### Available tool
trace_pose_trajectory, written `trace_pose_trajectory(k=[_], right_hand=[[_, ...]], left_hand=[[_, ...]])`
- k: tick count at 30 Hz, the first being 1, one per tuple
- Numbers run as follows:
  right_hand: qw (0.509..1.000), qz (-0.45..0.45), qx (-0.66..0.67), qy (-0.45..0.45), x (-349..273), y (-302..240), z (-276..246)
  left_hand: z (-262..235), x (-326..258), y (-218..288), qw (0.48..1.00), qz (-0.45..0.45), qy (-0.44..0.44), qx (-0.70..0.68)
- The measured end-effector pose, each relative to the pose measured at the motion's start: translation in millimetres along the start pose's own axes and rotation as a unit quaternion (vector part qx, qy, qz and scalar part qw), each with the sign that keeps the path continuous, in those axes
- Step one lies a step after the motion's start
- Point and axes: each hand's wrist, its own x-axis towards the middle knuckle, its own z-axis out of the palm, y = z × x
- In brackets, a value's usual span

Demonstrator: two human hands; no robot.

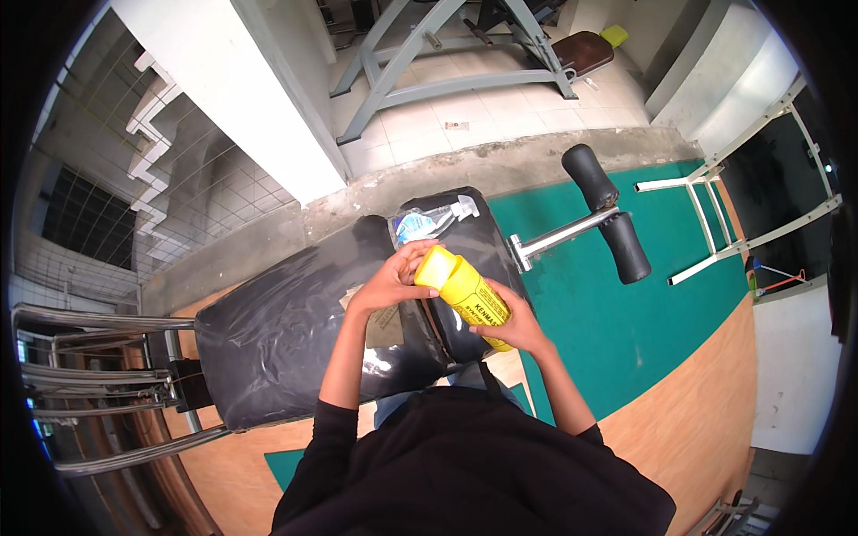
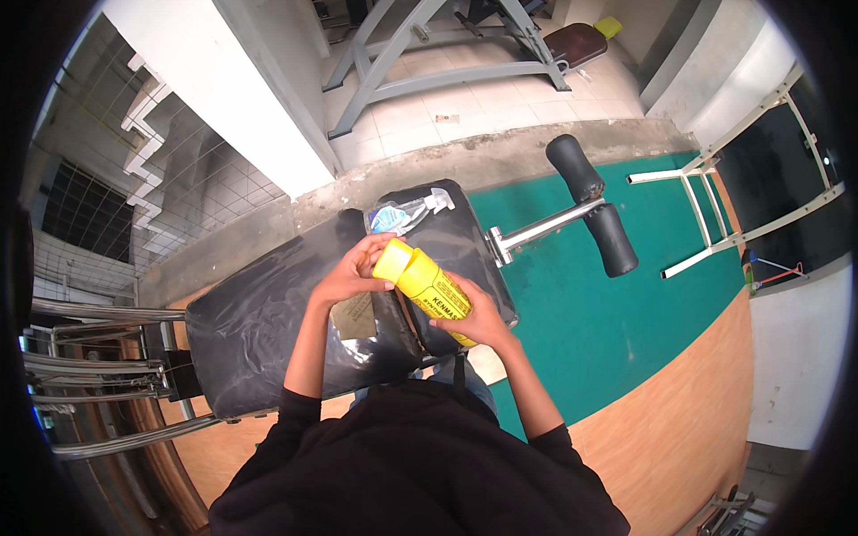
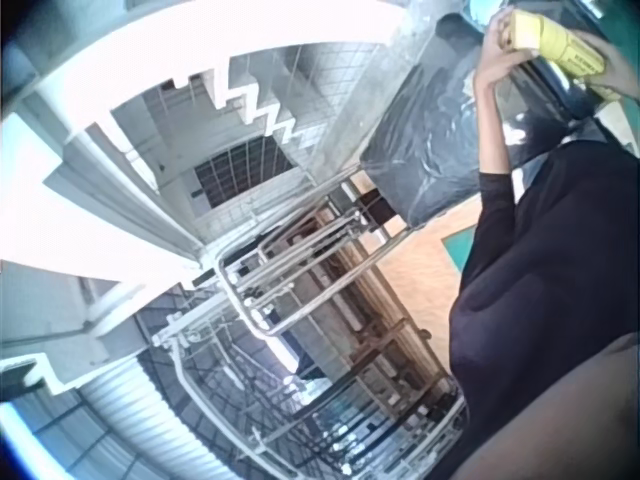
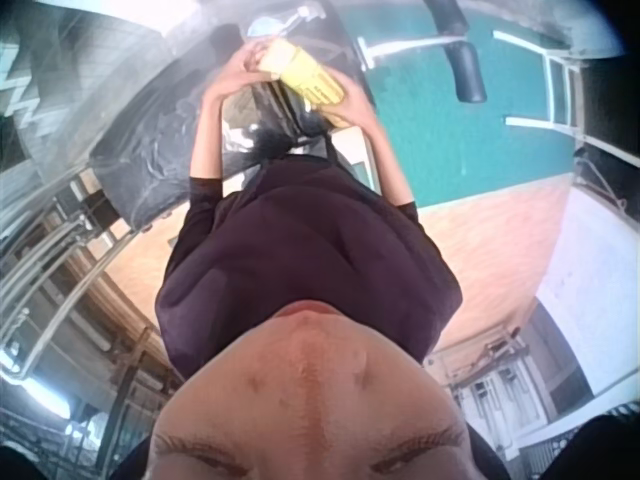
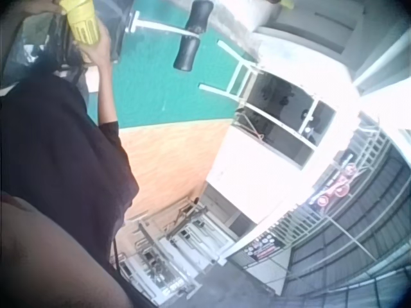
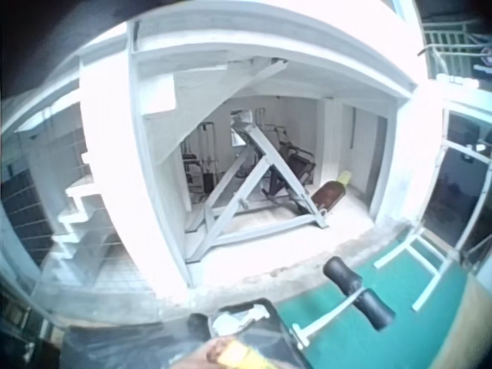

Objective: The person assembles dumbbells by sliding weight plates onto a bar and securing them with red collars. They then sweep the gym floor with a broom and dustpan and wipe a bench with a cloth.

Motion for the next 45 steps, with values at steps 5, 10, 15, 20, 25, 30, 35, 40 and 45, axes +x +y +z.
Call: trace_pose_trajectory(k=[5, 10, 15, 20, 25, 30, 35, 40, 45], right_hand=[[0.999, -0.015, 0.005, -0.032, -5.1, 3.9, -14.1], [0.988, -0.030, -0.146, 0.047, -8.9, -5.3, -21.9], [0.908, -0.080, -0.384, 0.146, -11.5, -8.1, -24.1], [0.846, -0.154, -0.474, 0.189, -6.8, -6.9, -28.5], [0.847, -0.191, -0.468, 0.162, -5.0, -4.6, -36.9], [0.881, -0.148, -0.424, 0.149, -12.1, 9.2, -29.8], [0.952, 0.044, -0.275, 0.127, -22.5, 77.3, -22.7], [0.955, 0.173, -0.144, 0.192, -6.9, 144.0, -40.7], [0.934, 0.188, -0.160, 0.259, 41.7, 222.2, -63.4]], left_hand=[[2.8, 4.2, -0.4, 0.998, 0.006, -0.045, 0.044], [13.4, 17.7, -7.3, 0.991, -0.060, 0.061, 0.105], [35.4, 36.0, -13.6, 0.962, -0.160, 0.163, 0.148], [38.3, 43.5, -17.0, 0.948, -0.214, 0.197, 0.129], [39.4, 46.0, -15.9, 0.951, -0.233, 0.140, 0.150], [52.0, 50.3, -23.7, 0.923, -0.271, 0.129, 0.242], [67.4, 76.4, -55.6, 0.932, -0.273, 0.122, 0.204], [22.2, 92.7, -160.8, 0.934, -0.193, 0.207, 0.219], [26.8, 91.8, -194.8, 0.814, -0.094, 0.235, 0.523]])
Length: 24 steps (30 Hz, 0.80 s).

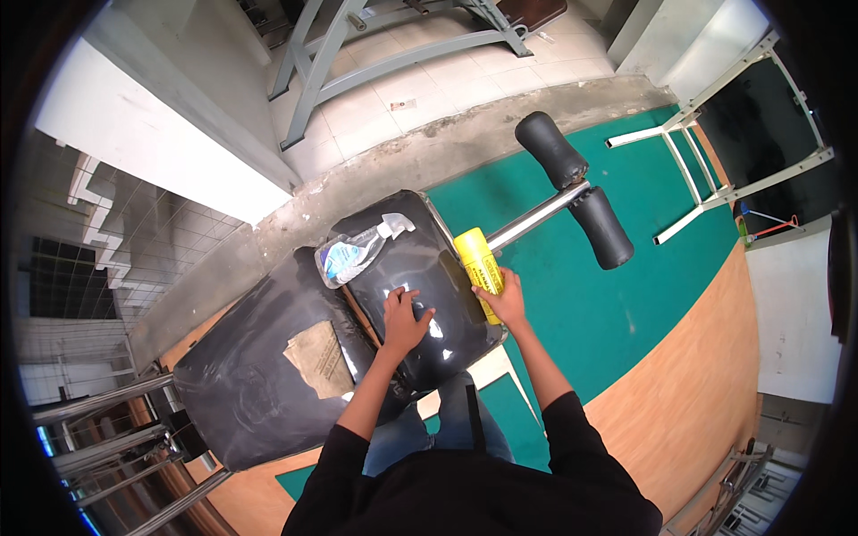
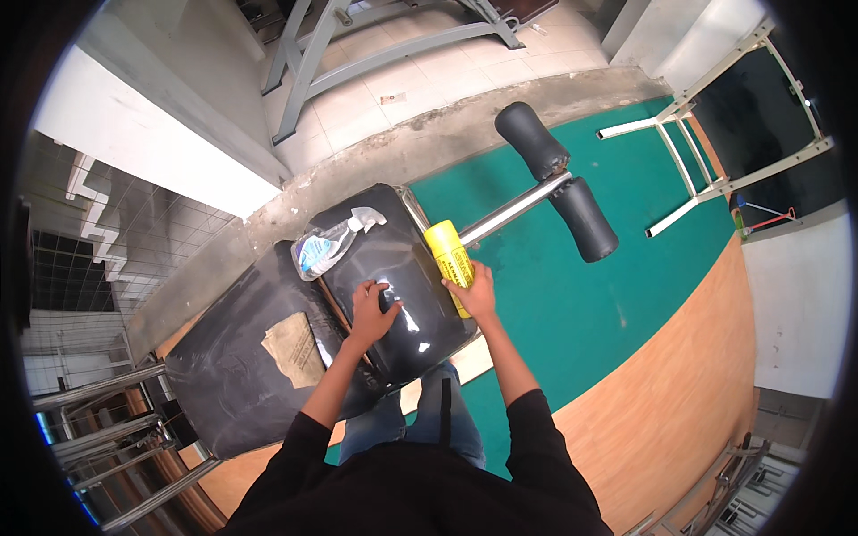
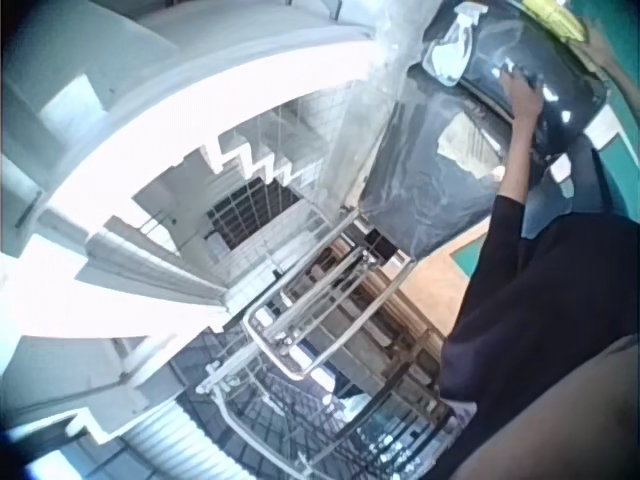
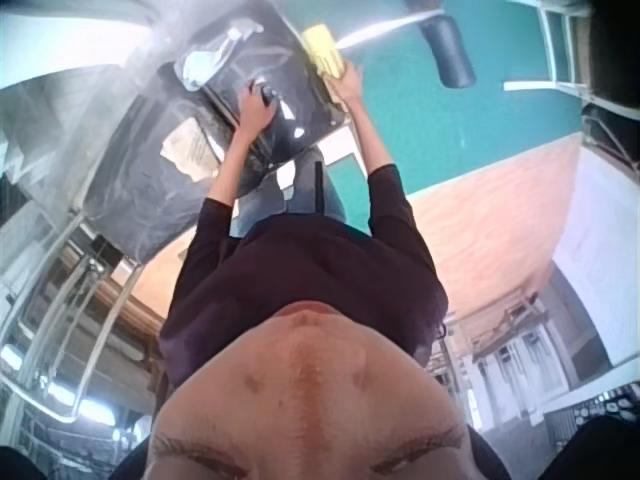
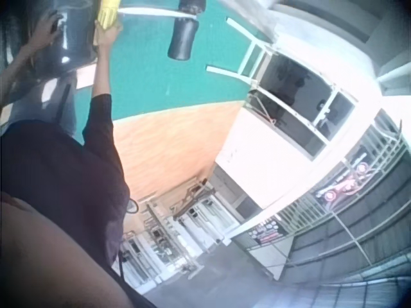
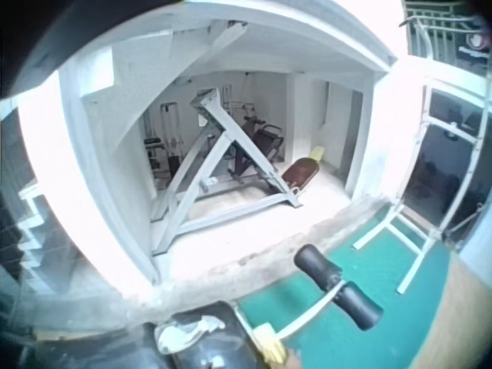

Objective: The person assembles dumbbells by sliding weight plates onto a bar and securing them with red collars. They then sweep the gym floor with a broom and dustpan and wipe a bench with a cloth.

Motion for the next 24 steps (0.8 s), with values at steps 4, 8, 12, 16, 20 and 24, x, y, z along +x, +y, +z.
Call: trace_pose_trajectory(k=[4, 8, 12, 16, 20, 24], right_hand=[[0.999, -0.002, -0.033, -0.027, 58.8, 44.4, 43.4], [0.994, -0.030, -0.087, -0.064, 85.4, 61.4, 66.2], [0.986, -0.028, -0.147, -0.078, 84.1, 56.3, 71.5], [0.984, 0.027, -0.118, -0.133, 90.0, 60.3, 65.5], [0.994, -0.027, -0.066, -0.081, 80.5, 71.3, 60.6], [0.997, -0.058, 0.003, -0.045, 43.4, 56.4, 45.3]], left_hand=[[3.1, -10.3, -11.3, 0.998, 0.031, 0.028, 0.050], [-7.9, -15.1, -11.8, 0.999, 0.031, 0.009, 0.032], [-8.9, -15.1, -12.4, 1.000, 0.015, 0.004, 0.027], [-11.8, -11.5, -8.9, 1.000, 0.005, -0.001, 0.017], [-24.5, 3.2, -17.0, 0.999, 0.002, 0.036, 0.006], [-57.2, 68.2, -17.2, 0.986, 0.038, 0.146, 0.070]])
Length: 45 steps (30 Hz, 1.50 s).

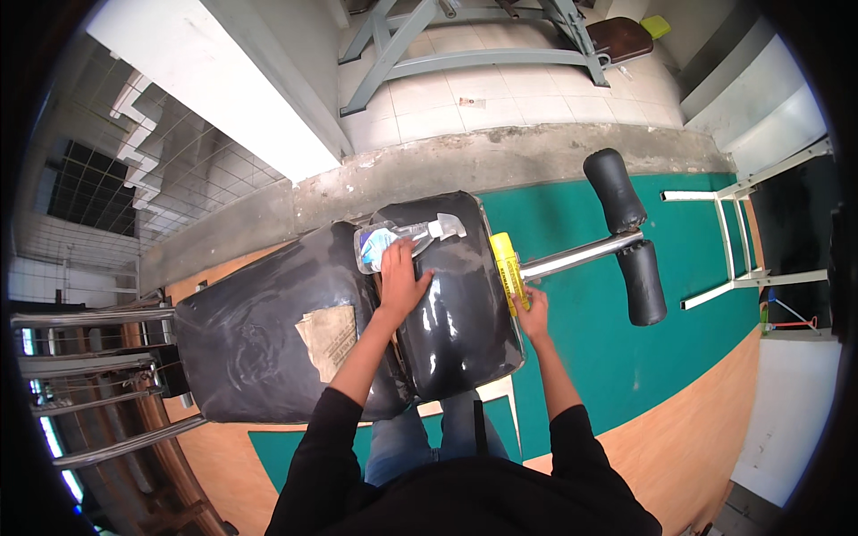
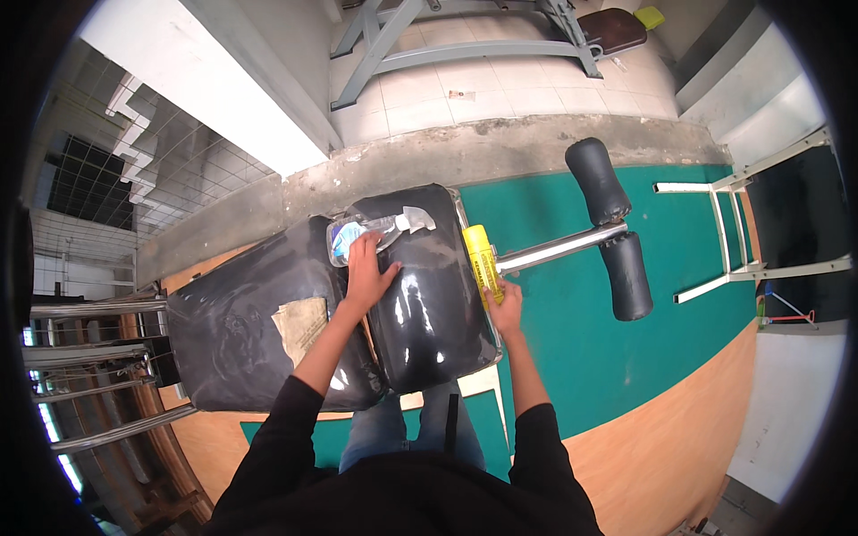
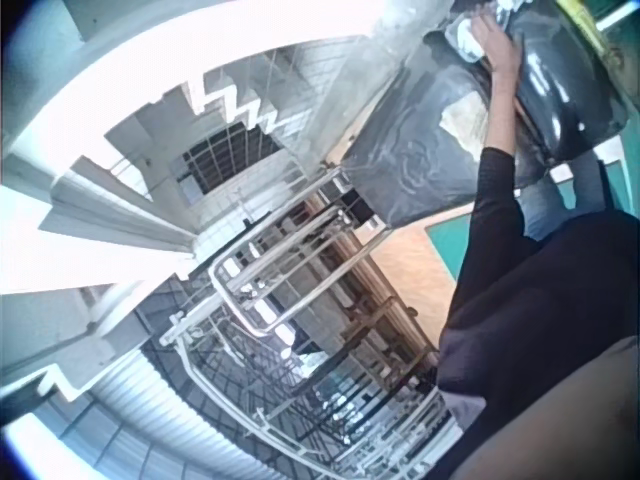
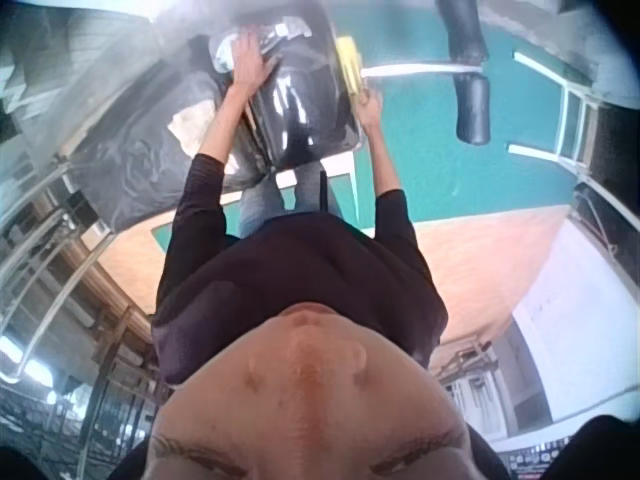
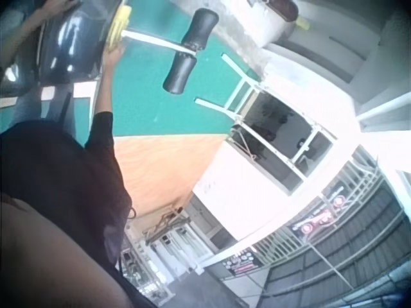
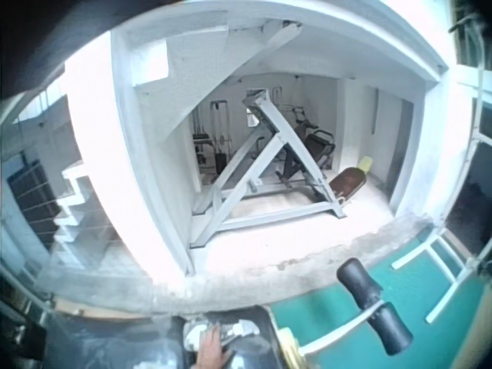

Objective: The person assembles dumbbells by sliding weight plates onto a bar and securing them with red collars. They then sweep the gym floor with a broom and dustpan and wipe a bench with a cloth.

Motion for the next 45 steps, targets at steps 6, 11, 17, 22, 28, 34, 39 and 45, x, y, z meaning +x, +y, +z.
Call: trace_pose_trajectory(k=[6, 11, 17, 22, 28, 34, 39, 45], right_hand=[[0.999, -0.036, 0.036, -0.017, -71.2, -38.4, -15.0], [0.994, -0.068, 0.068, -0.045, -111.3, -54.9, -10.9], [0.984, -0.083, 0.068, -0.143, -139.0, -87.7, 11.0], [0.950, -0.155, 0.060, -0.266, -149.8, -173.3, 42.0], [0.923, -0.271, -0.016, -0.272, -170.1, -255.4, 127.8], [0.943, -0.155, -0.237, -0.174, -208.3, -318.1, 193.3], [0.924, -0.213, -0.307, -0.079, -209.1, -274.5, 223.8], [0.939, -0.120, -0.290, -0.144, -222.5, -315.1, 197.6]], left_hand=[[10.0, 59.8, -25.6, 0.948, -0.040, -0.192, 0.250], [-35.7, 33.0, -36.3, 0.992, -0.051, -0.007, 0.117], [-157.0, -27.8, -33.4, 0.964, -0.134, 0.205, -0.099], [-232.7, -119.6, -75.7, 0.898, -0.227, 0.330, -0.183], [-237.0, -204.4, -150.4, 0.898, -0.262, 0.336, -0.114], [-246.6, -255.4, -186.6, 0.932, -0.296, 0.182, -0.106], [-252.0, -247.7, -216.5, 0.898, -0.189, 0.212, -0.335], [-261.4, -237.6, -236.6, 0.845, -0.247, 0.032, -0.474]])
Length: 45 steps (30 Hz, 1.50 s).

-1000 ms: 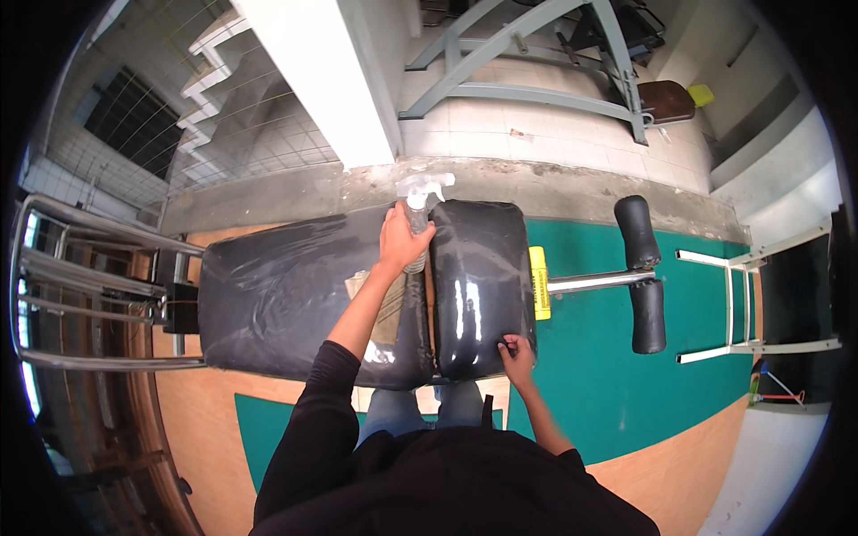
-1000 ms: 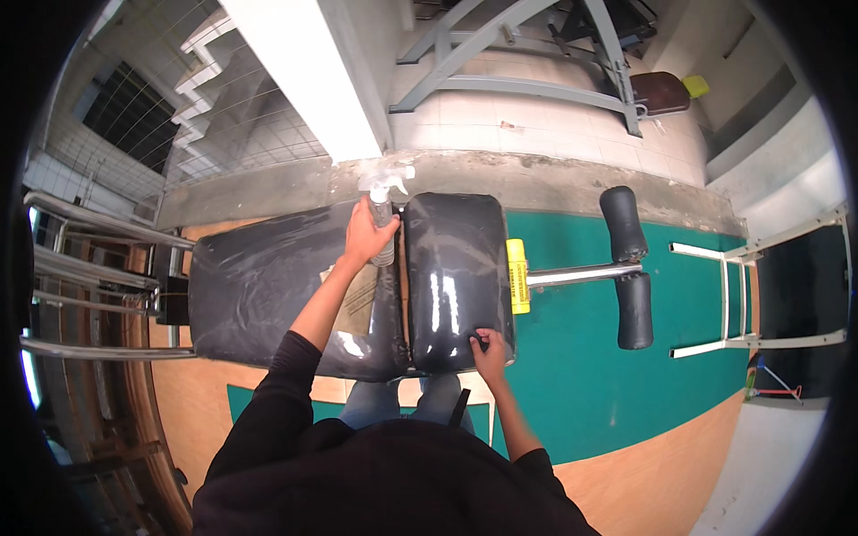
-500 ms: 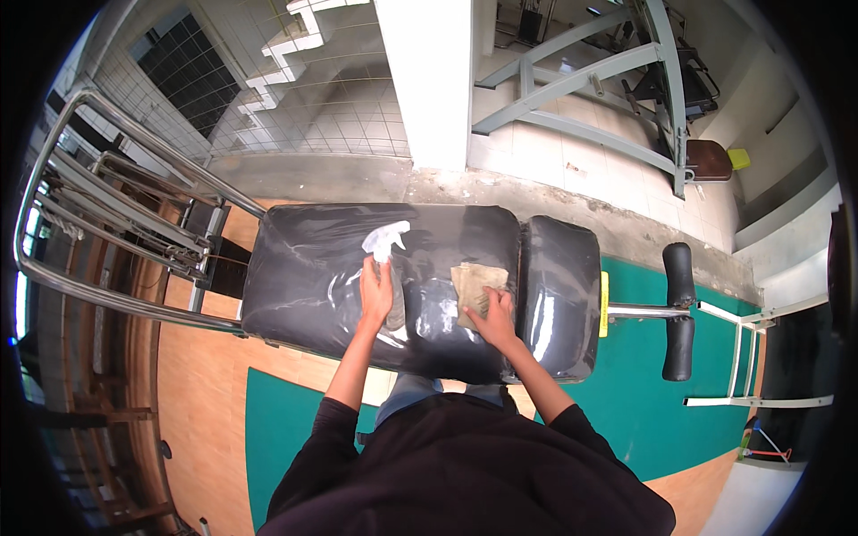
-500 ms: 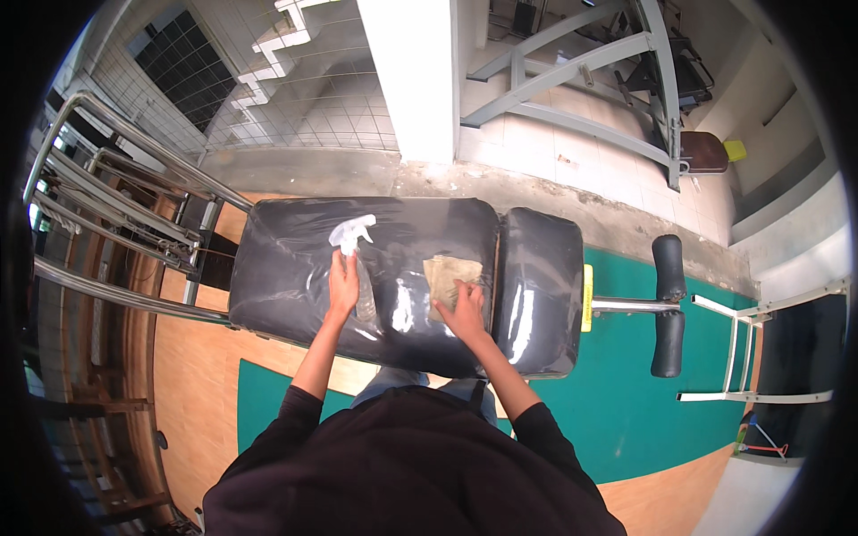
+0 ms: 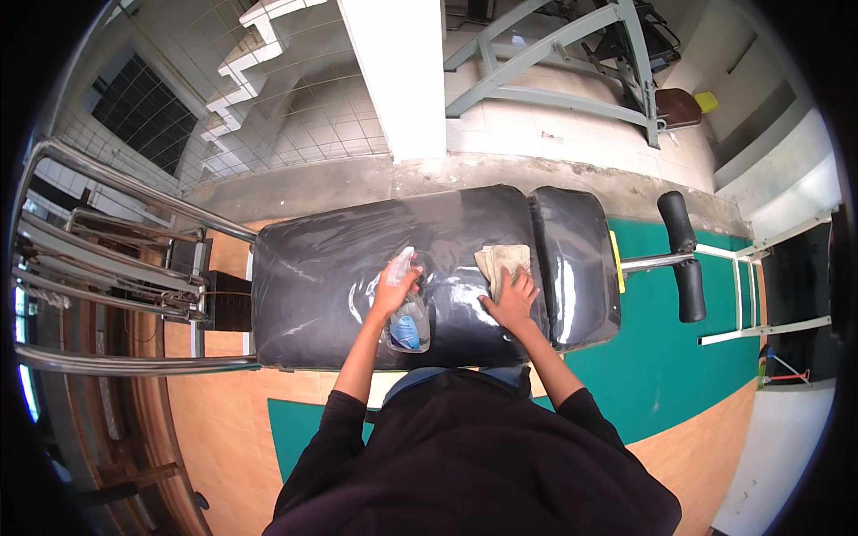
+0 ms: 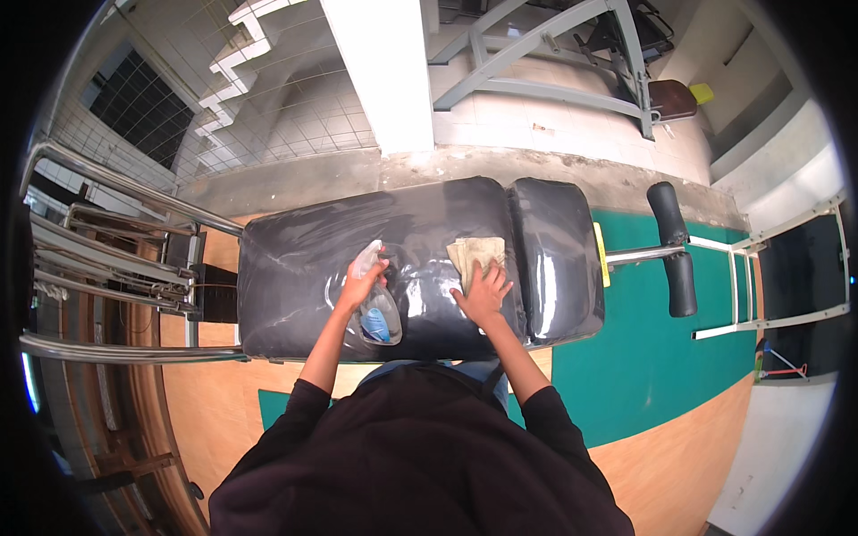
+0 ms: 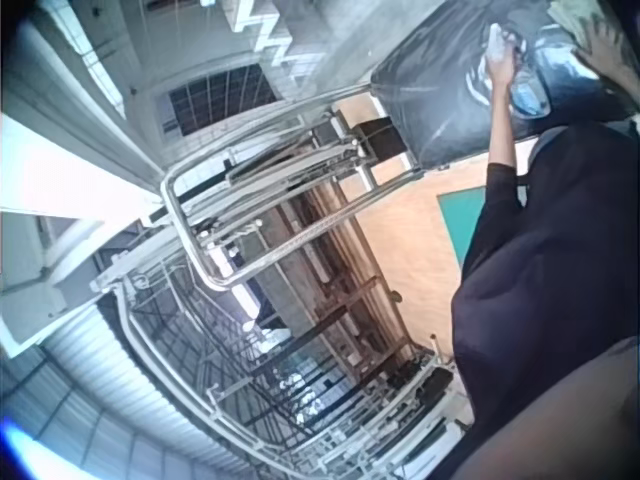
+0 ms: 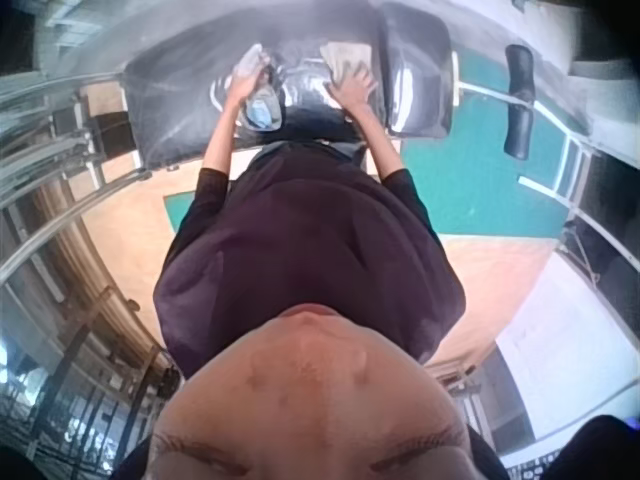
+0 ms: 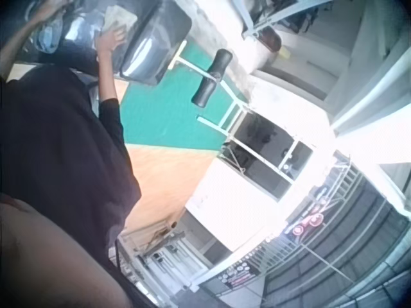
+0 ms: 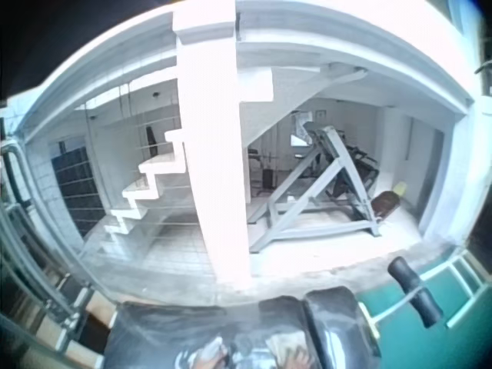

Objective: The person assembles dumbbells by sliding weight plates onto a bar and securing them with red collars. They then sweep the gym floor with a broom and dustpan and wipe a bench with a cloth.

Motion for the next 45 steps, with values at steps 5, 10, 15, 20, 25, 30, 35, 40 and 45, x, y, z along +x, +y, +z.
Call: trace_pose_trajectory(k=[5, 10, 15, 20, 25, 30, 35, 40, 45], right_hand=[[0.995, 0.061, 0.037, 0.066, -5.0, -6.7, -7.7], [0.978, 0.015, 0.154, 0.137, 11.3, 53.7, 0.3], [0.667, 0.256, 0.686, 0.140, -28.7, 166.6, -29.5], [0.429, 0.140, 0.881, 0.141, -102.6, 239.7, -62.4], [0.423, 0.139, 0.878, 0.175, -130.0, 275.9, -95.5], [0.472, 0.242, 0.838, 0.131, -105.4, 316.1, -93.5], [0.467, 0.207, 0.859, 0.011, -60.9, 318.5, -114.7], [0.530, 0.225, 0.817, -0.021, -10.4, 327.3, -118.5], [0.631, 0.210, 0.745, -0.046, 39.1, 325.8, -119.8]], left_hand=[[19.4, -3.5, 5.8, 0.965, 0.157, 0.036, 0.206], [67.1, -20.3, 3.1, 0.964, 0.171, -0.100, 0.180], [122.2, -19.5, 7.6, 0.947, 0.166, -0.204, 0.183], [190.2, -7.7, -2.8, 0.952, 0.100, -0.245, 0.156], [235.8, -4.7, -7.4, 0.953, 0.083, -0.208, 0.207], [252.9, 12.0, -15.1, 0.938, 0.003, -0.261, 0.227], [274.9, 5.9, -2.0, 0.949, 0.004, -0.204, 0.242], [284.1, 4.0, 8.9, 0.951, -0.016, -0.194, 0.241], [284.6, 2.0, 1.9, 0.965, 0.035, -0.142, 0.217]])
